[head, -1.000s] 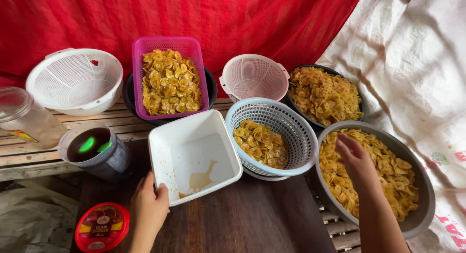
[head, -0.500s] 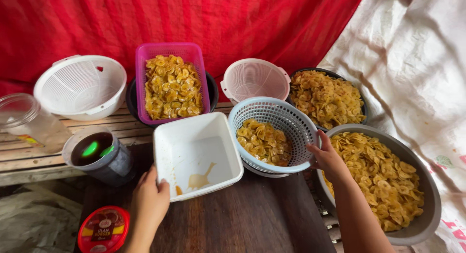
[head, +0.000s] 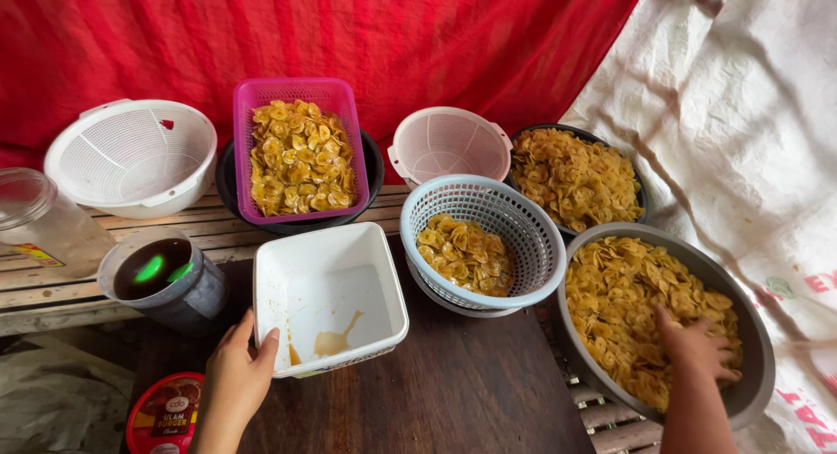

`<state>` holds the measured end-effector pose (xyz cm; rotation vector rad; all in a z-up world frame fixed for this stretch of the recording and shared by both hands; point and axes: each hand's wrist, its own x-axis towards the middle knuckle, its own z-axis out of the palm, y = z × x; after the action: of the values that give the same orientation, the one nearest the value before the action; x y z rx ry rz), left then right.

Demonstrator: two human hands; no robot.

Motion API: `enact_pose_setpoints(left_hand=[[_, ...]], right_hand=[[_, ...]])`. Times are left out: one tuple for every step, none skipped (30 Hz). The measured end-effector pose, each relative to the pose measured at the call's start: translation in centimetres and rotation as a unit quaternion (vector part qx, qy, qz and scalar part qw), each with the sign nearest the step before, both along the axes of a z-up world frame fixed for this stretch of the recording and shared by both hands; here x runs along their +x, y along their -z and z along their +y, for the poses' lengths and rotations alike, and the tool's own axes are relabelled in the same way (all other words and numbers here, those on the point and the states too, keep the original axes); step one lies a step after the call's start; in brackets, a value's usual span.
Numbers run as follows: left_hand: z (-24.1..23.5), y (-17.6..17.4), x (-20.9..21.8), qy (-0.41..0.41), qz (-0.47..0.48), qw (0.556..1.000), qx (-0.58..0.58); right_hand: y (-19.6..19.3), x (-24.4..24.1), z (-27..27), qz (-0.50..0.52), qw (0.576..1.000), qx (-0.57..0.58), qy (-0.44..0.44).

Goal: The person transfers sliced banana chips from a large metal bowl into a white rectangular container. They then use a green scoop to pour a dark liquid from a plastic cup over the chips and shake the container to mix them. The person repeats this process, transferring chips from a blue colander into a pink basket and adding more liquid.

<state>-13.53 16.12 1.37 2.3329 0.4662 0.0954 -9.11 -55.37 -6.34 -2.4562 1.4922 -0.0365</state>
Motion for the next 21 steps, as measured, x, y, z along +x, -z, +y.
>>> enact_pose_setpoints(left_hand=[[0.0, -0.1, 0.0, -0.003, 0.010, 1.000, 0.005], [0.0, -0.2, 0.1, -0.004, 0.020, 1.000, 0.010], [0.0, -0.3, 0.3, 0.001, -0.006, 1.000, 0.010], [0.0, -0.2, 0.2, 0.004, -0.030, 1.000, 0.009], [0.0, -0.1, 0.0, 0.006, -0.053, 0.999, 0.007], [-0.1, -0.1, 0.3, -0.001, -0.045, 0.999, 0.006], [-0.2, -0.1, 0.5, -0.008, -0.037, 0.999, 0.004], [-0.1, -0.1, 0.5, -0.013, -0.027, 1.000, 0.006], [-0.1, -0.1, 0.7, -0.010, -0.042, 0.999, 0.005], [-0.2, 0.1, 0.5, -0.009, -0.053, 0.999, 0.003], [-0.1, 0.3, 0.2, -0.008, -0.063, 0.998, 0.002], [-0.2, 0.4, 0.2, -0.014, -0.053, 0.999, -0.002], [-0.1, 0.5, 0.1, -0.020, -0.042, 0.999, -0.006], [-0.2, 0.7, 0.0, -0.023, -0.030, 0.999, -0.011], [-0.4, 0.9, -0.2, -0.027, -0.043, 0.999, -0.015], [-0.4, 0.9, 0.0, -0.027, -0.058, 0.998, -0.017], [-0.5, 0.9, 0.3, -0.027, -0.072, 0.997, -0.020], [-0.7, 1.0, 0.2, -0.027, -0.086, 0.995, -0.030], [-0.9, 1.2, 0.1, -0.026, -0.100, 0.994, -0.040], [-0.8, 1.3, -0.1, -0.025, -0.112, 0.992, -0.048], [-0.8, 1.4, -0.5, -0.032, -0.097, 0.994, -0.047]], right_hand=[[0.6, 0.1, 0.7, 0.004, 1.000, 0.002, 0.002], [0.9, 0.2, 1.4, 0.019, 0.999, 0.019, -0.018], [1.0, 0.3, 2.1, 0.033, 0.998, 0.035, -0.037], [1.2, 0.6, 3.0, 0.006, 0.998, 0.026, -0.053], [1.4, 0.6, 3.8, -0.022, 0.997, 0.018, -0.069], [1.2, 1.1, 4.4, -0.008, 0.996, 0.011, -0.085], [0.9, 1.6, 4.7, 0.006, 0.995, 0.004, -0.101], [1.0, 1.5, 5.2, 0.023, 0.993, 0.000, -0.115], [1.1, 1.4, 5.3, 0.001, 0.993, 0.006, -0.114], [1.3, 1.0, 5.2, -0.017, 0.993, 0.010, -0.116], [1.6, 0.5, 5.3, -0.035, 0.992, 0.015, -0.118], [1.6, 0.9, 5.2, -0.028, 0.991, 0.006, -0.131], [1.7, 1.2, 5.2, -0.022, 0.989, -0.003, -0.145], [1.8, 1.2, 5.0, -0.014, 0.988, -0.013, -0.155], [2.0, 1.2, 4.9, -0.002, 0.987, -0.018, -0.163], [2.3, 1.1, 4.9, 0.009, 0.986, -0.022, -0.166], [2.5, 1.0, 4.7, 0.019, 0.985, -0.026, -0.169], [2.6, 1.0, 4.6, 0.019, 0.986, -0.023, -0.163], [2.6, 1.0, 4.4, 0.019, 0.987, -0.019, -0.157], [3.0, 0.7, 4.5, 0.022, 0.988, -0.012, -0.151], [3.2, 0.3, 4.6, 0.014, 0.988, -0.009, -0.153]])
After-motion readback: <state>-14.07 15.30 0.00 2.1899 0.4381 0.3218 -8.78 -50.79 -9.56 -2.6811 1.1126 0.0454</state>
